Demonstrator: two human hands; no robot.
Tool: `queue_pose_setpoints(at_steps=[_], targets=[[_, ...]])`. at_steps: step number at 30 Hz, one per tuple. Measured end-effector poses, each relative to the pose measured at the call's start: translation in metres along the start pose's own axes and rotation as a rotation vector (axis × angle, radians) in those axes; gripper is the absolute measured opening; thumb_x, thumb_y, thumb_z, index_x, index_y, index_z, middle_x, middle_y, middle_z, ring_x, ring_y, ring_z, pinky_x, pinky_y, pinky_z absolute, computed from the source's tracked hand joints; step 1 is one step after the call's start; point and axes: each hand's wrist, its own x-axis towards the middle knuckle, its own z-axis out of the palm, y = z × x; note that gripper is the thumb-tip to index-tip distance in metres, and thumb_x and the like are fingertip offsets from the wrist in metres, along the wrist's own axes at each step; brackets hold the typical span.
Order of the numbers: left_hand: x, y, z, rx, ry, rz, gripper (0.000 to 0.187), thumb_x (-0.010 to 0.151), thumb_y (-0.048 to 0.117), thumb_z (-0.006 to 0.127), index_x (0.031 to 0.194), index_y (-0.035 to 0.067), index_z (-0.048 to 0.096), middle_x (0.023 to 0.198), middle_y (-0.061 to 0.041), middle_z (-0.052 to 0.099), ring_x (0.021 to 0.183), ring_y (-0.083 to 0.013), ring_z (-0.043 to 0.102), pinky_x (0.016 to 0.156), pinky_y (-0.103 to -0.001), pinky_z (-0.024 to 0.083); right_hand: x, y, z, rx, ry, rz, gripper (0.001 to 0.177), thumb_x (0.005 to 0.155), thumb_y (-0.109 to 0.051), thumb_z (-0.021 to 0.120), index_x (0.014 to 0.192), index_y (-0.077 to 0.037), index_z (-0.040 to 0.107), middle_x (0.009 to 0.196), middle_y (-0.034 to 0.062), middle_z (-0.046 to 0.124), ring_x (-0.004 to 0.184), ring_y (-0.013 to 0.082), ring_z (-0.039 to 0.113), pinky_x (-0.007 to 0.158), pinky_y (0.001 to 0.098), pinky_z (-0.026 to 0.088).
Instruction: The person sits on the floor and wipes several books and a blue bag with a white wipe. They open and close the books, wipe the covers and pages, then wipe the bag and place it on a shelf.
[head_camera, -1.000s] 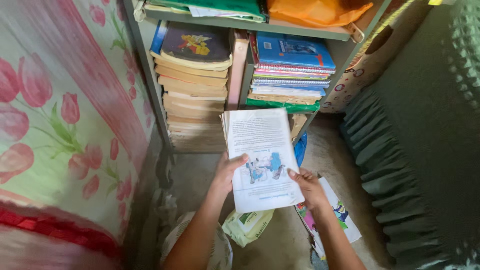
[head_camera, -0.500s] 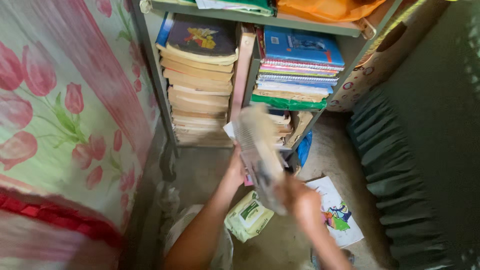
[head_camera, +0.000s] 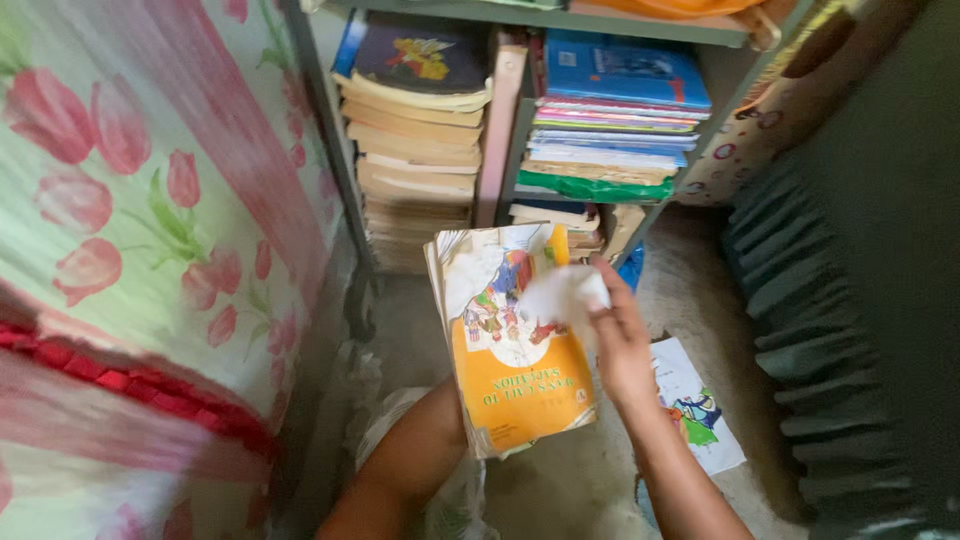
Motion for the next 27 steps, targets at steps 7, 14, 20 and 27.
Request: queue_pose_setpoints(at_steps=[7, 14, 20, 27], targets=[[0.042, -0.025, 0.024, 0.133, 0.020, -0.005, 0.057, 0.112, 0.057, 0.042, 0.141, 0.008, 0.041, 0.132, -0.011, 0.052, 0.120, -0.0240, 0.053, 0.110, -0.040, 0.045, -0.002, 0.008, 0.030, -0.936, -0.384, -0.364, 0.115, 0.078, -0.059, 0.074, 0.156, 0.009, 0.022, 0.162, 0.0342, 0.021, 0.153, 0.0518, 0.013, 0.121, 0.0591, 0.006], [0.021, -0.040, 0.067, 0.612, 0.206, 0.266, 0.096, 0.094, 0.072, 0.045, 0.167, 0.020, 0.011, 0.157, -0.017, 0.041, 0.124, -0.0328, 0.051, 0.099, -0.048, 0.046, 0.052, 0.016, 0.009, -1.200, 0.162, -0.386, 0.106, 0.090, -0.064, 0.062, 0.159, 0.007, 0.024, 0.164, 0.0364, 0.021, 0.155, 0.0517, 0.018, 0.125, 0.0603, 0.013], [0.027, 0.023, 0.048, 0.128, 0.036, 0.112, 0.098, 0.099, 0.077, 0.047, 0.159, 0.005, 0.020, 0.132, -0.018, 0.052, 0.118, -0.0300, 0.056, 0.103, -0.045, 0.048, -0.043, 0.010, 0.039, -1.048, -0.106, -0.385, 0.115, 0.083, -0.075, 0.053, 0.156, 0.008, 0.025, 0.161, 0.0356, 0.025, 0.151, 0.0504, 0.024, 0.122, 0.0570, 0.020], [0.042, -0.068, 0.049, 0.410, 0.002, 0.609, 0.082, 0.093, 0.064, 0.050, 0.156, 0.013, 0.038, 0.144, -0.017, 0.055, 0.113, -0.0290, 0.057, 0.096, -0.041, 0.050, 0.036, 0.052, 0.010, -1.160, 0.069, -0.359, 0.100, 0.094, -0.068, 0.051, 0.156, 0.008, 0.030, 0.163, 0.0337, 0.027, 0.153, 0.0491, 0.026, 0.124, 0.0537, 0.022]])
